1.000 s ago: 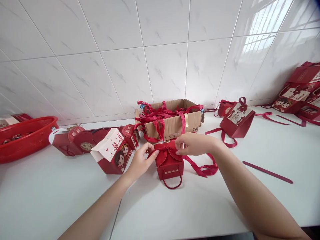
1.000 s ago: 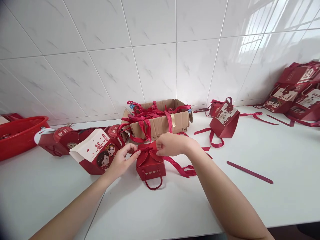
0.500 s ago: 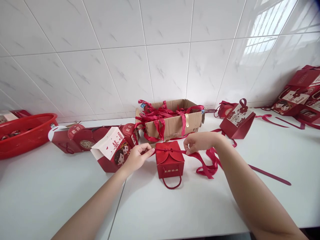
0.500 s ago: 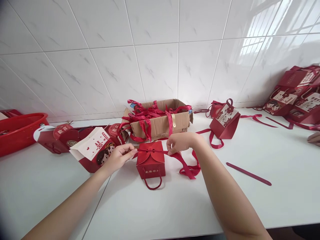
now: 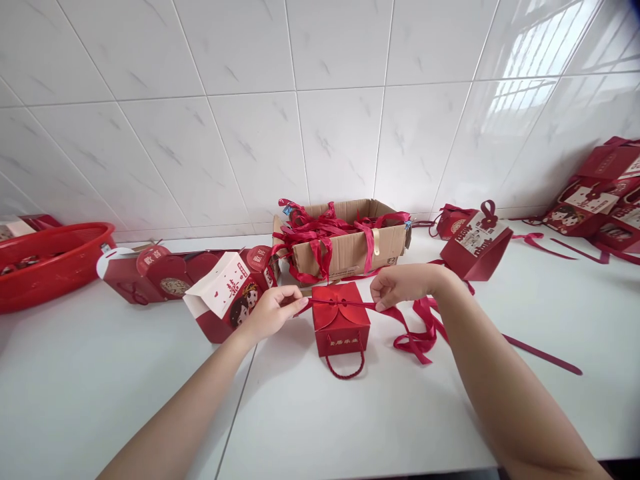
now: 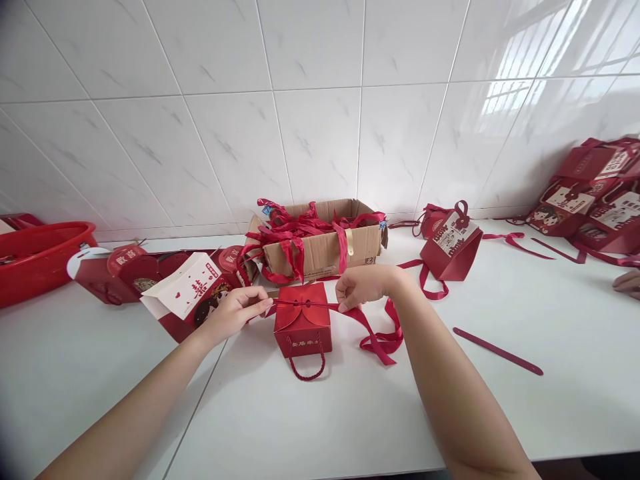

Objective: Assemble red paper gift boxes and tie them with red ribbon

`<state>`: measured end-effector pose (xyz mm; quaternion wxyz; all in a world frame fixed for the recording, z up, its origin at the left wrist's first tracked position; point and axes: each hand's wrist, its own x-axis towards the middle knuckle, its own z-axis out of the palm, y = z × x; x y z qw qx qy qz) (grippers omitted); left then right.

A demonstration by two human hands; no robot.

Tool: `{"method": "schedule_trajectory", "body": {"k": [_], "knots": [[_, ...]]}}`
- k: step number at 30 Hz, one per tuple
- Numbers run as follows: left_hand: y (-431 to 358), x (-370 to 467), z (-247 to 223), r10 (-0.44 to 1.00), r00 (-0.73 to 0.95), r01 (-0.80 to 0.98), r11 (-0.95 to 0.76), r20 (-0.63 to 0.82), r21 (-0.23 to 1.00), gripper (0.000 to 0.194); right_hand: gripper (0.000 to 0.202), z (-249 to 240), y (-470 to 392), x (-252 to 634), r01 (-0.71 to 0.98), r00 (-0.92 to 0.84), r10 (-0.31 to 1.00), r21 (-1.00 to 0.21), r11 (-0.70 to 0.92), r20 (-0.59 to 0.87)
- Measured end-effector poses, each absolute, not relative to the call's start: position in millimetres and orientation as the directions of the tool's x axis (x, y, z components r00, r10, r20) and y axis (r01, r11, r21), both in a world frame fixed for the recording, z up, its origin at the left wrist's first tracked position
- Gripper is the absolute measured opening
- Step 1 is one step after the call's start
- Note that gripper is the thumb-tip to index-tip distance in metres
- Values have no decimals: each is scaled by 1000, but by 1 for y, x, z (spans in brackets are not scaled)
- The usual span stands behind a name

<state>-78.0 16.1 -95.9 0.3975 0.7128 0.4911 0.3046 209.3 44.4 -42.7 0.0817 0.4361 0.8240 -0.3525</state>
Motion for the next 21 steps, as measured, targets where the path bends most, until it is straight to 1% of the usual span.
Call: {"method": "schedule_trajectory", "body": {"k": [4, 7, 10, 12, 13, 14, 16, 17, 19, 21], "knots": [[15, -79, -93, 942, 334, 442, -127, -31, 888, 42, 18, -44, 45, 209, 750, -631, 661, -539, 384, -407], [14, -83, -89, 940, 324, 461, -59, -106, 885, 45, 20, -45, 47, 213, 701, -672, 607, -628, 337, -424], [14, -89, -87, 884, 408, 474, 11, -230, 881, 46, 34, -47, 51, 219, 655, -723, 526, -685, 318, -447], [14, -91, -87, 836, 486, 455, 7, -254, 891, 46, 32, -50, 53, 222, 608, -768, 461, -732, 308, -444], [15, -91, -87, 828, 507, 431, -1, -241, 902, 45, 29, -51, 54, 224, 560, -799, 438, -775, 292, -413], [15, -91, -88, 834, 510, 396, -7, -213, 918, 43, 27, -53, 54, 224, 489, -832, 430, -828, 274, -350], [15, -91, -89, 868, 474, 306, -8, -145, 952, 38, 21, -56, 56, 222, 283, -876, 460, -927, 246, -146], [15, -90, -89, 885, 451, 264, -6, -118, 965, 36, 18, -58, 56, 220, 171, -871, 489, -957, 234, -36], [15, -89, -91, 899, 429, 215, -7, -88, 977, 33, 14, -61, 57, 211, -13, -824, 553, -978, 207, 128], [15, -88, -92, 899, 431, 226, -26, -76, 974, 31, 13, -65, 57, 201, -103, -766, 615, -980, 171, 188]]}}
